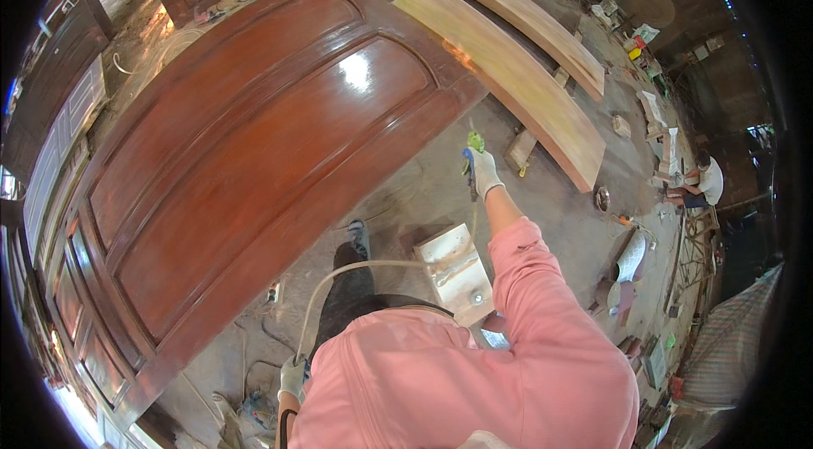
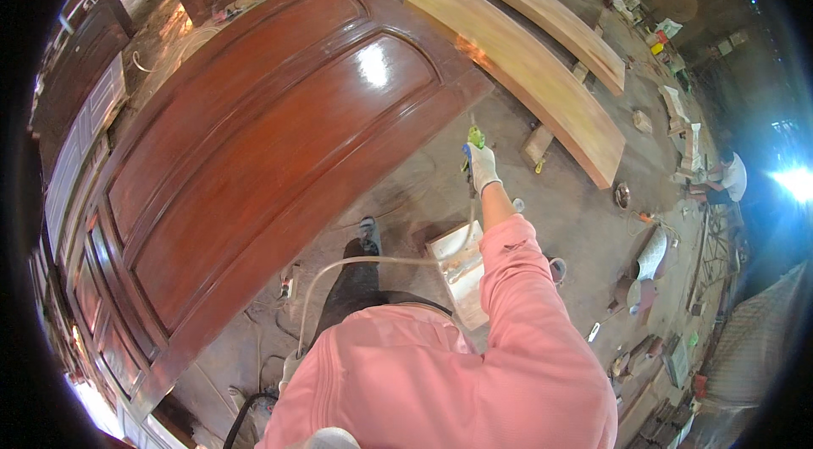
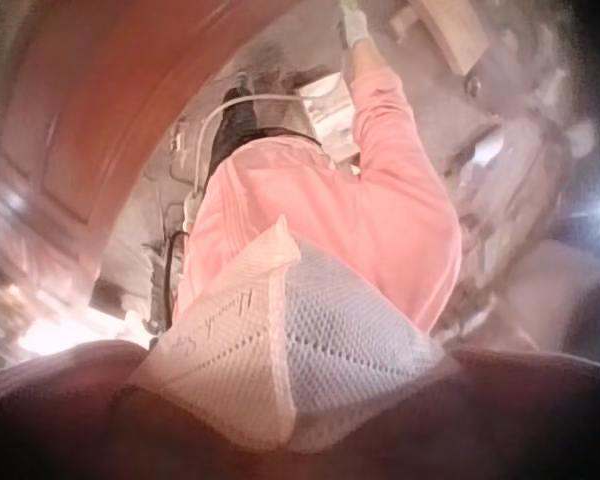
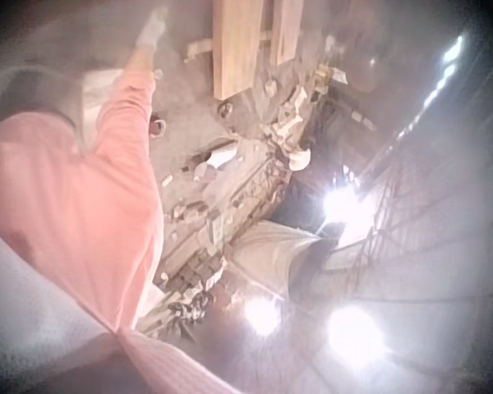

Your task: The person wipes a wooden door with a cloth, then uses a spray gun to apply a finish to the door surface. They later apply a substance from a bottle into the door's grooves and smooth it with their gloved hand.

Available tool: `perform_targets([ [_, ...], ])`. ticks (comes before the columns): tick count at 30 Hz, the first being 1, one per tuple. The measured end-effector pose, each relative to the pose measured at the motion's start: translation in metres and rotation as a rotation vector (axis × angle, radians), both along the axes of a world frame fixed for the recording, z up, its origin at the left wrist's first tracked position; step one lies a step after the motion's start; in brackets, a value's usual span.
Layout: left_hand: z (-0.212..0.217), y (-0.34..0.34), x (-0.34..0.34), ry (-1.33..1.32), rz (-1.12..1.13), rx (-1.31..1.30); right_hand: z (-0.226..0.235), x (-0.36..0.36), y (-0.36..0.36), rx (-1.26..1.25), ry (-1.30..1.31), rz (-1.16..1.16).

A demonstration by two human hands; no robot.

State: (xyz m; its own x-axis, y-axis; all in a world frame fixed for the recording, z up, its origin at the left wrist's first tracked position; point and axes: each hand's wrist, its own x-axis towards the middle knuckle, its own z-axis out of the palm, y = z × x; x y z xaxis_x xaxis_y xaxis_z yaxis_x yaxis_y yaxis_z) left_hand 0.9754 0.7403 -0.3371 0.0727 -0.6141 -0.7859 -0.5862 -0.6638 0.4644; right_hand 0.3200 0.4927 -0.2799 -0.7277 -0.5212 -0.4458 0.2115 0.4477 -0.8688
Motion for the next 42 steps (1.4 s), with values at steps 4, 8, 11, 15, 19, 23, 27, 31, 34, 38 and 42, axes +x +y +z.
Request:
perform_targets([
  [4,-0.084,-0.003,0.004,0.099,0.078,-0.015,0.009,-0.028,-0.018,0.098,0.097,0.143],
  [8,-0.114,-0.025,-0.022,0.104,0.032,-0.029,0.022,-0.048,-0.02,0.112,0.204,0.291],
  [11,-0.151,-0.039,-0.048,0.009,-0.174,0.044,0.034,-0.08,0.009,0.214,0.323,0.417],
  [15,-0.165,-0.066,-0.102,-0.074,-0.318,0.075,0.06,-0.087,-0.026,0.279,0.489,0.727],
  [19,-0.132,-0.114,-0.158,-0.028,-0.303,0.131,0.1,-0.082,-0.108,0.287,0.499,0.745],
  [23,-0.097,-0.152,-0.201,-0.056,-0.251,0.063,0.077,-0.095,-0.206,0.188,0.505,0.907],
  [27,0.019,-0.218,-0.262,0.0,-0.111,0.128,0.071,-0.091,-0.293,0.234,0.585,1.027],
  [31,0.034,-0.204,-0.304,-0.064,0.075,0.12,0.091,-0.087,-0.373,0.264,0.707,1.232],
  [34,-0.012,-0.142,-0.332,-0.144,0.082,-0.059,0.095,-0.096,-0.417,0.21,0.808,1.393],
  [38,-0.008,-0.137,-0.443,-0.221,0.228,-0.071,0.075,-0.152,-0.46,0.148,0.909,1.587],
  [42,0.009,-0.105,-0.578,-0.287,0.366,-0.122,0.079,-0.177,-0.515,0.069,0.867,1.593],
])
